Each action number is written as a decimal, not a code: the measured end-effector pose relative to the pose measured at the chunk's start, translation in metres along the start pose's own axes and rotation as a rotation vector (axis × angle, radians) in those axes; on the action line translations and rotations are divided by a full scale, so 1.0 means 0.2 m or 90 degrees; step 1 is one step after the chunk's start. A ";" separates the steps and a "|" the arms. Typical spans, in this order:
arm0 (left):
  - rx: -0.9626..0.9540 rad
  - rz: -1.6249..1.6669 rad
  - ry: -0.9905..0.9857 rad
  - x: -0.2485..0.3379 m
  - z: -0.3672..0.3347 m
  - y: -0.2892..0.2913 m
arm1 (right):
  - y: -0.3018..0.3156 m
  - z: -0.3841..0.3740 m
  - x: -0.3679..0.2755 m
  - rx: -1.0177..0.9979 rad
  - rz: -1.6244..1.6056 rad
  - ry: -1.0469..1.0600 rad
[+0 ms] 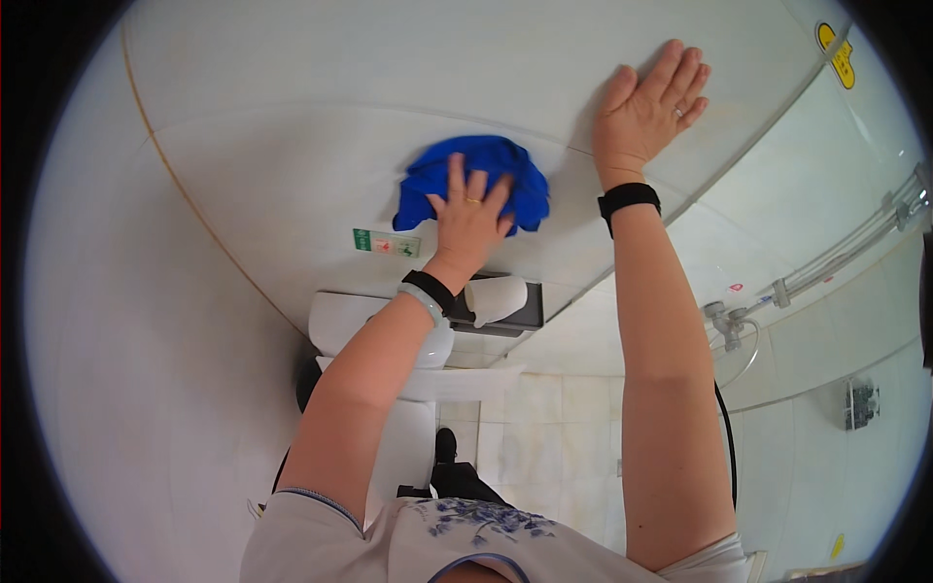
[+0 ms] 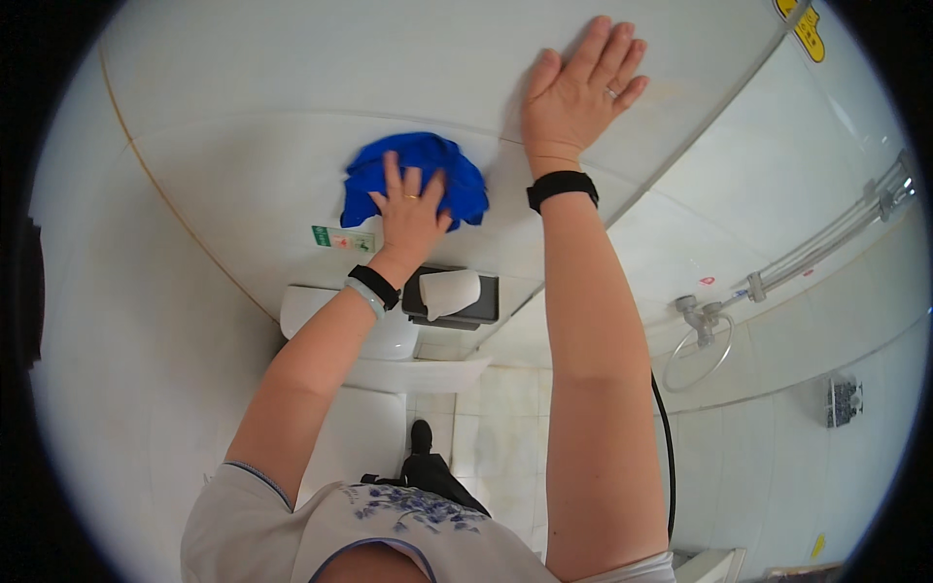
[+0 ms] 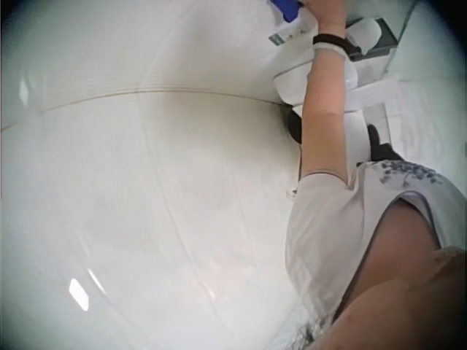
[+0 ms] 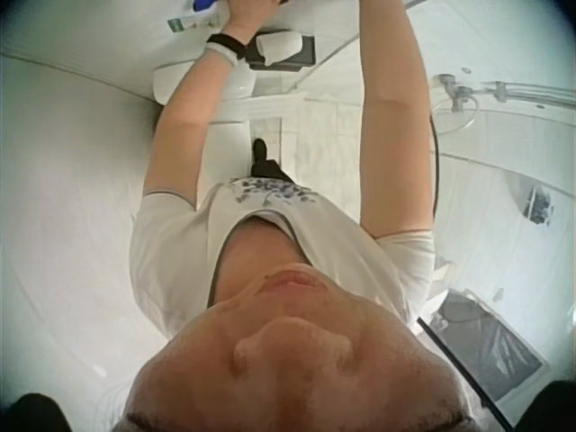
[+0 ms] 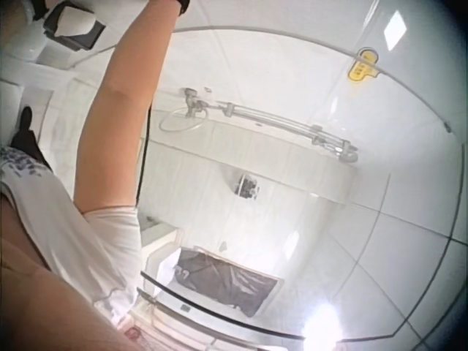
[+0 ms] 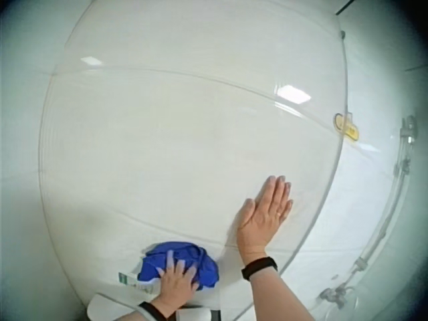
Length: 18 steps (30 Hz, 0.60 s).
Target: Clean the bathroom wall and toilet using a blue cloth.
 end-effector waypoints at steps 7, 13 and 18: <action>0.041 -0.009 -0.286 0.39 -0.02 -0.19 | 0.01 0.00 0.02 0.005 0.024 0.011; 0.072 0.348 -0.329 0.65 -0.09 -0.40 | 0.04 -0.01 -0.05 -0.053 0.067 -0.015; 0.048 0.353 -0.345 0.71 -0.10 -0.47 | 0.05 -0.01 -0.05 -0.053 0.039 -0.015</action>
Point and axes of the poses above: each hand's wrist, its own z-axis away from the middle knuckle, its own y-axis out of the back of the hand, x = y × z, the point moved 2 cm from there along -z, towards the middle knuckle, and after that the axes turned 8 degrees about -z, right-handed, at the moved point
